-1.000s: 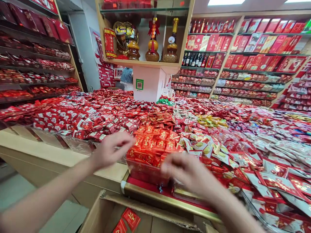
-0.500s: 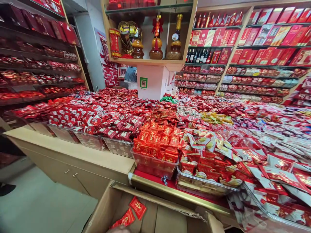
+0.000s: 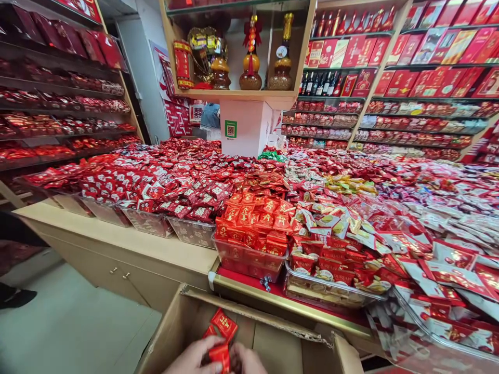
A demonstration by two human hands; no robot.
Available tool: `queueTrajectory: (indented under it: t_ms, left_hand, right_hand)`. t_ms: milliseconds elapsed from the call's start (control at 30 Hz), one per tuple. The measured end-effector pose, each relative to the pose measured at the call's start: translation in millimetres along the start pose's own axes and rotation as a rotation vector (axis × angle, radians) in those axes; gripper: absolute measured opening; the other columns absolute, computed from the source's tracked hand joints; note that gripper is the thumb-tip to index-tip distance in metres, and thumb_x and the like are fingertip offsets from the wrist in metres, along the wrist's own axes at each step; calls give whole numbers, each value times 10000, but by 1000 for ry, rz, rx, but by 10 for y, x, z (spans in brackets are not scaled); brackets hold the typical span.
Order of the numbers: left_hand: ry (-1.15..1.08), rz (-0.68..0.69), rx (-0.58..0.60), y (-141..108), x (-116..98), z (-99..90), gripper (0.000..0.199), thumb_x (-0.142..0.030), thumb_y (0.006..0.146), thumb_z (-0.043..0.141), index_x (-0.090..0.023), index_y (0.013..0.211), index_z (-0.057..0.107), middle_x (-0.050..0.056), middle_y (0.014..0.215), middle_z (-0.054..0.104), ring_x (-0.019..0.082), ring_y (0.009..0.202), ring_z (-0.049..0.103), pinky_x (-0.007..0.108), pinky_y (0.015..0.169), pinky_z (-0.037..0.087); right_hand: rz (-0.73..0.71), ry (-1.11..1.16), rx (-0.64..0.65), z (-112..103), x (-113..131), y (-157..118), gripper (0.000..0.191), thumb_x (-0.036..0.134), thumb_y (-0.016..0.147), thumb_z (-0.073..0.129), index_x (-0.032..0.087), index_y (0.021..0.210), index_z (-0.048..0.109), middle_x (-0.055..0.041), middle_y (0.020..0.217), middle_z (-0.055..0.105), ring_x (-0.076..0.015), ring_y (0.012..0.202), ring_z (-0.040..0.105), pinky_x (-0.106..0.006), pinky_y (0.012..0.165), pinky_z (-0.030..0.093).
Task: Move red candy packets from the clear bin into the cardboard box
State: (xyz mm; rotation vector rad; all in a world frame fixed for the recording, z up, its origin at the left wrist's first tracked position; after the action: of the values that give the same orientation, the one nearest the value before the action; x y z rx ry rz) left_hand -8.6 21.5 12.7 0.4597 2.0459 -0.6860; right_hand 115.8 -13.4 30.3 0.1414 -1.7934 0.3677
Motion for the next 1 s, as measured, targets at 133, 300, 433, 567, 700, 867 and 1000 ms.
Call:
queueTrajectory:
  t_ms: [133,300,433,567,700,867,1000]
  left_hand:
    - [-355,31,-149,-80,-648,-168,218,-334,717,550,-137,787,609,11,695,626,117,602,541,224,555,431]
    - [-779,-29,-129,-32,-1163,-308,270,-378,729,555,-118,782,600,11,625,607,74,531,525,175,492,421]
    - [-874,-48,-111,-43,-1284,-342,243,-354,738,563,-121,800,589,28,647,638,82,539,560,186,518,443]
    - [-1011,-58,-48,-76,-1341,-316,227,-340,771,530,-150,894,551,53,817,658,116,689,617,235,655,464]
    - [-1163,19,25,-118,-1448,-268,344,-341,810,476,-231,1128,402,54,1000,617,127,867,595,286,804,426]
    - [-966,111,-129,-144,-1457,-329,538,-263,776,538,-264,1240,266,73,1056,594,136,830,593,289,759,441]
    - [-633,195,-115,-221,-1404,-312,649,-250,798,502,-281,1326,127,72,1121,552,160,999,534,320,893,388]
  right_hand:
    - [-134,283,-181,-271,358,-108,222,349,706,582,181,849,563,-18,744,611,-149,692,554,-265,633,421]
    - [-96,444,-375,-601,689,-197,204,340,685,638,155,762,603,-30,738,632,-116,655,529,-245,641,416]
    - [-123,562,-464,-686,715,-193,180,339,690,639,169,741,607,-15,715,631,-112,645,543,-247,629,430]
    - [-374,140,-660,-829,879,-302,72,231,730,609,188,786,617,-28,749,638,-136,679,560,-286,635,451]
    - [-818,-496,-663,-695,1206,-512,260,37,704,582,212,891,626,-48,855,632,-170,808,526,-336,707,446]
    - [-692,-404,-689,-685,1164,-570,206,112,725,583,204,909,589,-74,958,587,-201,922,514,-376,785,434]
    - [-278,65,-488,-686,849,-414,203,290,788,530,188,962,546,-65,855,611,-176,786,575,-311,685,471]
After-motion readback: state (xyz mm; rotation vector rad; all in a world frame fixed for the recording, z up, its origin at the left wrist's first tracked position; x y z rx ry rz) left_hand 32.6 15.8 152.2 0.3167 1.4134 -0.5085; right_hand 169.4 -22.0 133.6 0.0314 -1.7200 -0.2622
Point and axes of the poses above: each hand's wrist, its own y-axis towards the middle knuckle, its own z-axis out of the palm, x = y × z, the point moved 5 cm from there along y, towards the middle knuckle
